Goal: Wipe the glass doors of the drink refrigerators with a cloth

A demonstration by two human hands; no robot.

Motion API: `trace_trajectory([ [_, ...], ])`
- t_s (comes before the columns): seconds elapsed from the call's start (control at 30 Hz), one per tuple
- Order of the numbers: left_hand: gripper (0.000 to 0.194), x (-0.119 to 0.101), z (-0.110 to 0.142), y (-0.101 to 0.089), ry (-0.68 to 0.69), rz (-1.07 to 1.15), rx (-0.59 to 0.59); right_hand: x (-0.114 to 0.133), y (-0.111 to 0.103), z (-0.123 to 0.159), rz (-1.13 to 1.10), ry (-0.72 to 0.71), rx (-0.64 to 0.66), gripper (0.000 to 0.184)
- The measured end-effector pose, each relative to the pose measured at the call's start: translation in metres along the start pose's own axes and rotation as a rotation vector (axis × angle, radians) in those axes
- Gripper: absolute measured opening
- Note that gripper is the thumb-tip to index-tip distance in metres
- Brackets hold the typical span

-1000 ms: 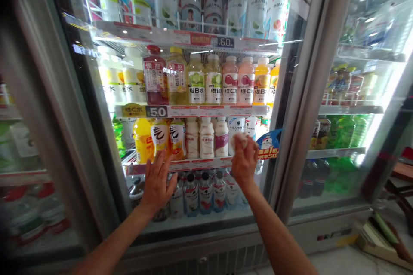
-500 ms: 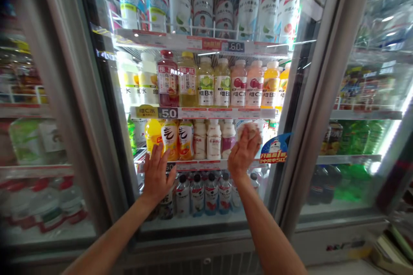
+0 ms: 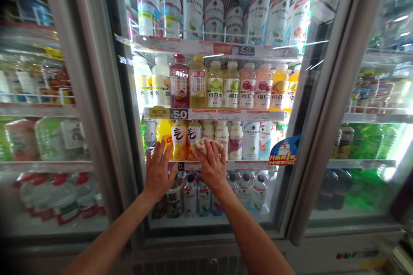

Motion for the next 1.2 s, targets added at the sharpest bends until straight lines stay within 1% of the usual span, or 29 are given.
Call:
trace_trajectory([
  [0.03, 0.066, 0.002, 0.001, 0.000, -0.003, -0.005, -0.005, 0.000, 0.000, -0.001, 0.007, -0.015, 0.008, 0.066],
  [0.07, 0.066, 0.005, 0.002, -0.001, -0.007, -0.012, -0.014, -0.001, -0.001, -0.004, 0.025, 0.033, -0.034, 0.065],
  [0.13, 0.067, 0.011, 0.003, -0.002, -0.015, -0.030, -0.036, -0.006, -0.002, -0.010, 0.070, 0.223, -0.187, 0.062],
  [0.17, 0.067, 0.014, 0.003, -0.002, -0.018, -0.038, -0.045, -0.004, -0.001, -0.013, 0.082, 0.297, -0.243, 0.061],
  [0.2, 0.067, 0.016, 0.002, -0.002, -0.019, -0.045, -0.051, 0.001, 0.001, -0.014, 0.084, 0.324, -0.254, 0.061],
  [0.23, 0.068, 0.017, 0.002, -0.002, -0.019, -0.051, -0.053, 0.009, 0.004, -0.015, 0.074, 0.293, -0.219, 0.061],
  [0.33, 0.068, 0.021, -0.001, -0.004, -0.024, -0.060, -0.046, 0.038, 0.012, -0.012, 0.008, 0.044, 0.008, 0.062],
  [0.37, 0.067, 0.022, -0.001, -0.006, -0.030, -0.060, -0.043, 0.043, 0.013, -0.012, -0.009, -0.001, 0.044, 0.062],
  [0.4, 0.067, 0.025, -0.001, -0.007, -0.040, -0.060, -0.042, 0.045, 0.013, -0.012, -0.018, 0.001, 0.038, 0.061],
  [0.43, 0.066, 0.027, -0.001, -0.009, -0.052, -0.062, -0.041, 0.043, 0.013, -0.015, -0.018, 0.048, -0.003, 0.060],
  [0.5, 0.066, 0.034, 0.000, -0.013, -0.078, -0.071, -0.036, 0.036, 0.011, -0.021, -0.001, 0.207, -0.127, 0.060],
  [0.53, 0.065, 0.037, 0.001, -0.014, -0.087, -0.077, -0.029, 0.036, 0.012, -0.024, 0.006, 0.270, -0.171, 0.060],
  [0.57, 0.065, 0.039, 0.001, -0.015, -0.093, -0.081, -0.021, 0.038, 0.014, -0.026, 0.007, 0.297, -0.185, 0.060],
  [0.6, 0.065, 0.041, 0.002, -0.015, -0.098, -0.084, -0.012, 0.044, 0.016, -0.027, -0.001, 0.271, -0.160, 0.060],
  [0.63, 0.065, 0.042, 0.002, -0.016, -0.100, -0.084, -0.003, 0.052, 0.020, -0.028, -0.018, 0.198, -0.108, 0.061],
  [0.7, 0.064, 0.043, 0.002, -0.017, -0.104, -0.080, 0.003, 0.068, 0.025, -0.027, -0.065, -0.012, 0.028, 0.062],
  [0.73, 0.064, 0.044, 0.002, -0.019, -0.107, -0.077, 0.004, 0.072, 0.026, -0.028, -0.083, -0.088, 0.073, 0.062],
  [0.77, 0.064, 0.046, 0.002, -0.020, -0.108, -0.073, 0.003, 0.073, 0.026, -0.029, -0.090, -0.109, 0.080, 0.062],
  [0.8, 0.064, 0.047, 0.003, -0.022, -0.106, -0.067, 0.002, 0.071, 0.025, -0.033, -0.085, -0.071, 0.049, 0.062],
  [0.9, 0.063, 0.051, 0.004, -0.025, -0.091, -0.047, 0.010, 0.061, 0.022, -0.044, -0.044, 0.185, -0.130, 0.062],
  [0.93, 0.063, 0.051, 0.005, -0.026, -0.088, -0.043, 0.012, 0.062, 0.022, -0.045, -0.041, 0.222, -0.152, 0.062],
  [0.97, 0.063, 0.051, 0.005, -0.026, -0.087, -0.041, 0.014, 0.066, 0.024, -0.045, -0.047, 0.202, -0.132, 0.061],
  [1.0, 0.063, 0.051, 0.005, -0.026, -0.089, -0.041, 0.013, 0.071, 0.026, -0.043, -0.061, 0.125, -0.081, 0.061],
  [1.07, 0.064, 0.051, 0.004, -0.027, -0.100, -0.041, 0.006, 0.080, 0.031, -0.039, -0.091, -0.095, 0.053, 0.060],
  [1.1, 0.065, 0.052, 0.004, -0.027, -0.105, -0.040, 0.003, 0.082, 0.031, -0.038, -0.096, -0.169, 0.092, 0.060],
  [1.13, 0.066, 0.053, 0.004, -0.028, -0.103, -0.036, -0.001, 0.079, 0.031, -0.038, -0.090, -0.186, 0.093, 0.061],
  [1.17, 0.067, 0.054, 0.004, -0.029, -0.094, -0.029, -0.005, 0.074, 0.029, -0.041, -0.076, -0.142, 0.056, 0.061],
  [1.2, 0.068, 0.055, 0.004, -0.029, -0.084, -0.024, -0.009, 0.068, 0.026, -0.045, -0.056, -0.050, -0.009, 0.062],
])
Point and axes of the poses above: each hand's wrist, its own z-axis away from the middle knuckle, its own y-axis out of the palm, x = y × z, the point moved 1 cm from there along -z, towards the middle knuckle, and after that the axes turned 3 degrees about -z, right-handed, at the moved point
